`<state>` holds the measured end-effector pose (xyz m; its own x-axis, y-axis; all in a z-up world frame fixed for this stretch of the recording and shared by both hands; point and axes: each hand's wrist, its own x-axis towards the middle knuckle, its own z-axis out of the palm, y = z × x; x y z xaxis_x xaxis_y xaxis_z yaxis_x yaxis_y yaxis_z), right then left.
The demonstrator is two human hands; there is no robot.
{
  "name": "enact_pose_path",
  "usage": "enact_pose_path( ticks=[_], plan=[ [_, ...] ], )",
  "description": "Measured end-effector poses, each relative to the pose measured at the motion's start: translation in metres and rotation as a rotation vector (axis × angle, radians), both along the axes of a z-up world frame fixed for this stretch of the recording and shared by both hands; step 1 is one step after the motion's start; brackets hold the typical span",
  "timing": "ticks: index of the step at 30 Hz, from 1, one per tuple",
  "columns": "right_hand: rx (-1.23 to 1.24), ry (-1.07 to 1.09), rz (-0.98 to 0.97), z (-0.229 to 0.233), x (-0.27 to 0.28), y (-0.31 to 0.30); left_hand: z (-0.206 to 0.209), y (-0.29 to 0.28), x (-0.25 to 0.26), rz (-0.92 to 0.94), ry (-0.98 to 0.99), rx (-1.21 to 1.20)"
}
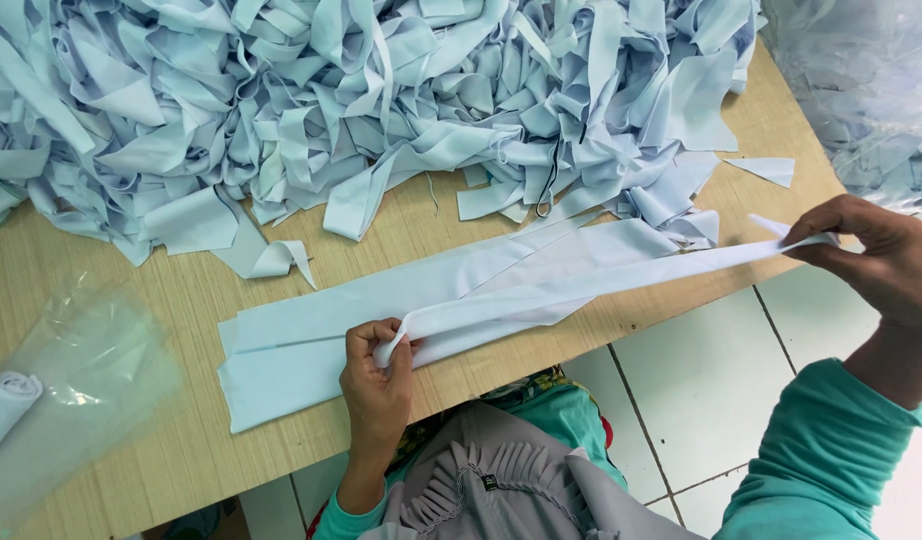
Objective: The person folds white fabric strips by hand on a light wood surface, rolling them into small cylinders and placing them into a plastic bag, then puts the filled bag into a cardboard box.
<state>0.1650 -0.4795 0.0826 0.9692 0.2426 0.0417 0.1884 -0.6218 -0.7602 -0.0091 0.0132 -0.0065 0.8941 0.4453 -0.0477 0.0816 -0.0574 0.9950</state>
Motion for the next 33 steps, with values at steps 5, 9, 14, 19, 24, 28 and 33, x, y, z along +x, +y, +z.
enact_pose_path(
  ticks=[5, 9, 14, 19, 24, 28, 33],
  plan=[
    [-0.069, 0.024, -0.057, -0.014, 0.008, 0.023, 0.004, -0.004, 0.003, 0.007, 0.033, 0.154],
    [-0.093, 0.043, -0.075, -0.03, 0.013, 0.022, -0.006, -0.004, 0.001, 0.003, -0.064, 0.393],
    [-0.08, 0.04, -0.086, -0.042, 0.012, 0.022, -0.011, -0.007, 0.004, 0.006, -0.162, 0.558],
    [-0.01, 0.016, -0.019, -0.076, 0.027, -0.005, -0.007, -0.011, 0.006, 0.058, -0.156, 0.736],
    [-0.131, -0.029, 0.073, -0.098, 0.042, -0.034, -0.003, -0.014, 0.005, 0.069, -0.09, 0.82],
    [-0.193, 0.024, 0.05, -0.121, 0.05, -0.062, 0.007, -0.005, -0.002, 0.042, -0.059, 0.727],
    [-0.388, -0.015, 0.17, -0.157, 0.074, -0.089, -0.001, 0.005, -0.01, 0.067, -0.07, 0.65]
  ],
)
